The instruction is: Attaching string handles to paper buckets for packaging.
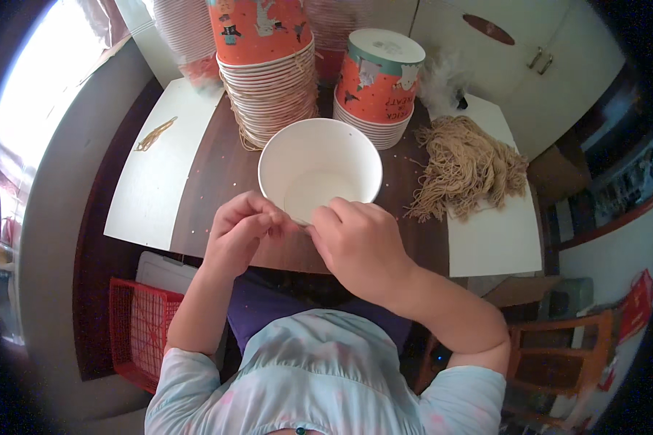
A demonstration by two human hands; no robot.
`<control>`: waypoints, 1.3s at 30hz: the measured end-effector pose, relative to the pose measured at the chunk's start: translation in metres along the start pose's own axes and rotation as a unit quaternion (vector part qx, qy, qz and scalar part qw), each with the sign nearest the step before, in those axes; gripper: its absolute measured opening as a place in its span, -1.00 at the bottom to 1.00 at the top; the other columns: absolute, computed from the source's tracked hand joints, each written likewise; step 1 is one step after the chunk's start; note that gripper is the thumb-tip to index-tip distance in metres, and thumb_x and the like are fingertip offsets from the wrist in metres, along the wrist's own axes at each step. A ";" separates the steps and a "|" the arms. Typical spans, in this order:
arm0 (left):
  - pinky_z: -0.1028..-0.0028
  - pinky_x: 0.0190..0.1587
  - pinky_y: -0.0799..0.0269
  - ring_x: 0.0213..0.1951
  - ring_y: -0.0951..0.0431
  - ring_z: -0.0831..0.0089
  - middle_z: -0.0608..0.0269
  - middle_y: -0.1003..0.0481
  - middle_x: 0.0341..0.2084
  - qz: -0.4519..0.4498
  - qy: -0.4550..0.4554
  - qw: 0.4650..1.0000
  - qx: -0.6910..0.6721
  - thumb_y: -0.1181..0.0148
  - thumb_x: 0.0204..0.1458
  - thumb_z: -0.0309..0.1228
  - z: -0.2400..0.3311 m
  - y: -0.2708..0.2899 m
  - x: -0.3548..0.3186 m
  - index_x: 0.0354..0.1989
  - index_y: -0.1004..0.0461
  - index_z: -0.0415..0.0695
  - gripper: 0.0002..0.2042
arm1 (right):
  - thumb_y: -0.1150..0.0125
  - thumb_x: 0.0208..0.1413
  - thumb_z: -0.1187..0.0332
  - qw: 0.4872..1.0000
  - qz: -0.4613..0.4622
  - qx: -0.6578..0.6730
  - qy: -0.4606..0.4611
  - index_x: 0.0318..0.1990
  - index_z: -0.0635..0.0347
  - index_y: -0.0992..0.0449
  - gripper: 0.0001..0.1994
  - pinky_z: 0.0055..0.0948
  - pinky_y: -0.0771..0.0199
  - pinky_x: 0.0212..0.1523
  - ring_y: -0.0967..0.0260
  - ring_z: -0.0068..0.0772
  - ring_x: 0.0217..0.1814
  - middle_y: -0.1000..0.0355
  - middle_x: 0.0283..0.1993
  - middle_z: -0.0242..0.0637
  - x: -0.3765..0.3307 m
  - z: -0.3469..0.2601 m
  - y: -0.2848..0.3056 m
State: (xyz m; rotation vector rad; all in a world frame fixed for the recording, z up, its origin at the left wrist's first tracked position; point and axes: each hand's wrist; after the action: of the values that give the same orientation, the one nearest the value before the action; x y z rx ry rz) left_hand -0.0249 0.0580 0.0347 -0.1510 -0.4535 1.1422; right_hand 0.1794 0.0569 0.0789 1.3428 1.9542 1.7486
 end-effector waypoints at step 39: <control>0.58 -0.23 -0.49 -0.29 -0.55 0.59 0.23 -0.56 -0.35 0.285 -0.064 0.954 0.067 -0.19 0.05 -0.60 -0.046 -0.051 -0.048 -0.29 -0.47 -0.28 -0.93 | -0.10 0.07 0.65 0.869 0.139 0.402 -0.252 -0.22 0.39 -0.55 -0.85 -0.54 -0.49 -0.29 -0.45 -0.57 -0.33 -0.52 -0.36 -0.29 -0.027 -0.026 -0.076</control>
State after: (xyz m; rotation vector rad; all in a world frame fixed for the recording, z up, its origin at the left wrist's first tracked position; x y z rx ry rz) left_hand 0.0213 -0.0017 -0.0019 -0.0903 -0.4585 1.7553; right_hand 0.1403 0.0276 0.0090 2.1360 2.2933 0.4685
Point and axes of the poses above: each hand's wrist, its own x-axis towards the middle knuckle, its own y-axis out of the back of the hand, z = x × y
